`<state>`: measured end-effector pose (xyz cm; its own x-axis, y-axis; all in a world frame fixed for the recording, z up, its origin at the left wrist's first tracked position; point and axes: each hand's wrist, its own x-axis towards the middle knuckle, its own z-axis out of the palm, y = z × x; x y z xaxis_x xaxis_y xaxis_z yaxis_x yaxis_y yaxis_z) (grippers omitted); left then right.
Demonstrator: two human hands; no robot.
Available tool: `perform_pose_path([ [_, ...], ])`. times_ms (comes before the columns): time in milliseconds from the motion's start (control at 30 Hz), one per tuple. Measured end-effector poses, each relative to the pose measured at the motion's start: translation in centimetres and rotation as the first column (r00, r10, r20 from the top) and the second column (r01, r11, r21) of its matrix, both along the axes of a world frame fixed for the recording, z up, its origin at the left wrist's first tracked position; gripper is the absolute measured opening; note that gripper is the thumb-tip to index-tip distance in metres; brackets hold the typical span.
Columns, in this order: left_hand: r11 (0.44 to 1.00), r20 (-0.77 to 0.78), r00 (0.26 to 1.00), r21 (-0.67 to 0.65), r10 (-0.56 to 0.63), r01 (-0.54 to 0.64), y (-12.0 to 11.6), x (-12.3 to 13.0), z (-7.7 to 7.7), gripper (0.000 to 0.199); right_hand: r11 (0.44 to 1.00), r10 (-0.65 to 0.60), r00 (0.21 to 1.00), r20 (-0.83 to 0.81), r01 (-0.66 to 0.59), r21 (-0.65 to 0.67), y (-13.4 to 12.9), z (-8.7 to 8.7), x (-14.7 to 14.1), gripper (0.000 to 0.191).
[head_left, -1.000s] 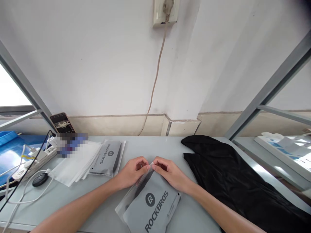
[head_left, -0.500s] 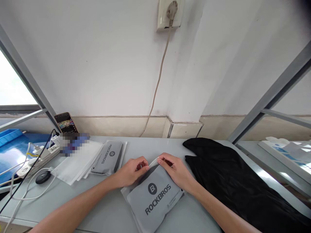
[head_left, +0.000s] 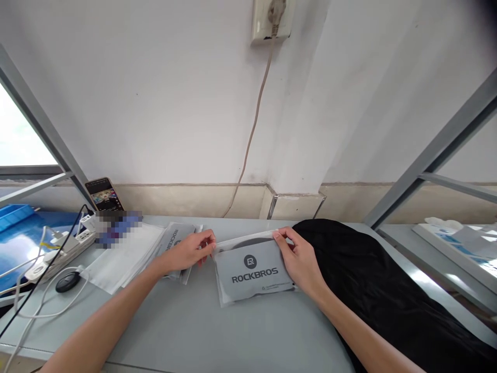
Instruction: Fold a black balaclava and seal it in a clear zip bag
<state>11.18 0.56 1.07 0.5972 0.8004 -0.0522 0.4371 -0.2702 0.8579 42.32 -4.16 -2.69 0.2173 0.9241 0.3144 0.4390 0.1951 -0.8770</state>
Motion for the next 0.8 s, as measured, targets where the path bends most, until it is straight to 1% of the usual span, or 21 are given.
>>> perform_pose_path([
  [67,0.996,0.134,0.990,-0.086,0.047,-0.036,0.1,0.4,-0.6,0.039,0.999,-0.041,0.998,-0.047,0.043,0.033,-0.1,0.0,-0.2,0.045],
  [133,0.966,0.283,0.954,-0.257,0.097,-0.022,-0.2,1.1,-1.1,0.045,0.991,-0.112,0.984,-0.137,0.120,0.056,0.0,-0.3,-0.3,0.043],
  [200,0.910,0.368,0.926,-0.407,0.086,0.078,-0.8,1.9,-1.3,0.051,0.979,-0.180,0.956,-0.232,0.197,0.049,0.2,-0.8,-0.2,0.041],
  [267,0.874,0.396,0.918,-0.458,0.038,0.162,-1.5,2.5,-1.5,0.052,0.977,-0.196,0.936,-0.293,0.213,0.025,0.4,-1.4,-0.3,0.038],
  [300,0.873,0.401,0.916,-0.458,0.035,0.167,-1.7,2.8,-1.6,0.052,0.982,-0.177,0.934,-0.310,0.189,0.009,0.4,-1.5,-0.3,0.037],
  [333,0.883,0.409,0.910,-0.449,0.066,0.138,-1.8,3.0,-1.7,0.050,0.990,-0.139,0.934,-0.329,0.143,-0.011,0.4,-1.6,-0.4,0.036],
  [367,0.894,0.428,0.894,-0.440,0.132,0.079,-1.8,3.1,-1.8,0.049,0.997,-0.081,0.934,-0.348,0.074,-0.033,0.3,-1.5,-0.6,0.035],
  [400,0.898,0.457,0.862,-0.441,0.219,0.006,-1.6,3.1,-2.0,0.048,0.998,-0.012,0.931,-0.365,-0.009,-0.056,0.2,-1.2,-0.7,0.036],
  [433,0.888,0.491,0.813,-0.455,0.314,-0.068,-1.3,3.1,-2.2,0.046,0.992,0.061,0.923,-0.380,-0.098,-0.079,0.1,-0.9,-0.9,0.038],
  [467,0.866,0.520,0.752,-0.481,0.404,-0.133,-1.0,3.1,-2.4,0.045,0.974,0.142,0.907,-0.397,-0.199,-0.105,-0.1,-0.6,-1.1,0.040],
  [500,0.839,0.542,0.689,-0.513,0.481,-0.183,-0.7,3.1,-2.6,0.044,0.942,0.229,0.880,-0.417,-0.309,-0.133,-0.4,-0.3,-1.3,0.041],
  [533,0.812,0.553,0.636,-0.542,0.538,-0.216,-0.5,3.2,-2.8,0.043,0.896,0.312,0.844,-0.436,-0.414,-0.160,-0.6,-0.1,-1.5,0.042],
  [567,0.791,0.554,0.602,-0.565,0.575,-0.236,-0.5,3.2,-3.0,0.042,0.844,0.381,0.806,-0.453,-0.503,-0.184,-0.8,0.1,-1.7,0.042],
  [600,0.778,0.546,0.592,-0.577,0.593,-0.247,-0.5,3.4,-3.2,0.042,0.797,0.434,0.772,-0.464,-0.569,-0.203,-1.0,0.2,-1.9,0.042],
  [633,0.778,0.534,0.607,-0.577,0.589,-0.248,-0.8,3.6,-3.4,0.043,0.762,0.468,0.750,-0.468,-0.611,-0.216,-1.1,0.2,-2.1,0.043],
  [667,0.789,0.518,0.643,-0.567,0.564,-0.236,-1.1,3.8,-3.6,0.044,0.747,0.483,0.743,-0.463,-0.626,-0.224,-1.3,0.1,-2.3,0.044],
  [733,0.825,0.481,0.732,-0.531,0.482,-0.195,-2.0,4.3,-3.8,0.048,0.750,0.479,0.754,-0.450,-0.618,-0.236,-1.4,-0.1,-2.6,0.046],
  [800,0.846,0.444,0.796,-0.511,0.411,-0.151,-2.9,4.7,-3.9,0.052,0.758,0.454,0.766,-0.454,-0.601,-0.255,-1.4,-0.4,-2.7,0.049],
])
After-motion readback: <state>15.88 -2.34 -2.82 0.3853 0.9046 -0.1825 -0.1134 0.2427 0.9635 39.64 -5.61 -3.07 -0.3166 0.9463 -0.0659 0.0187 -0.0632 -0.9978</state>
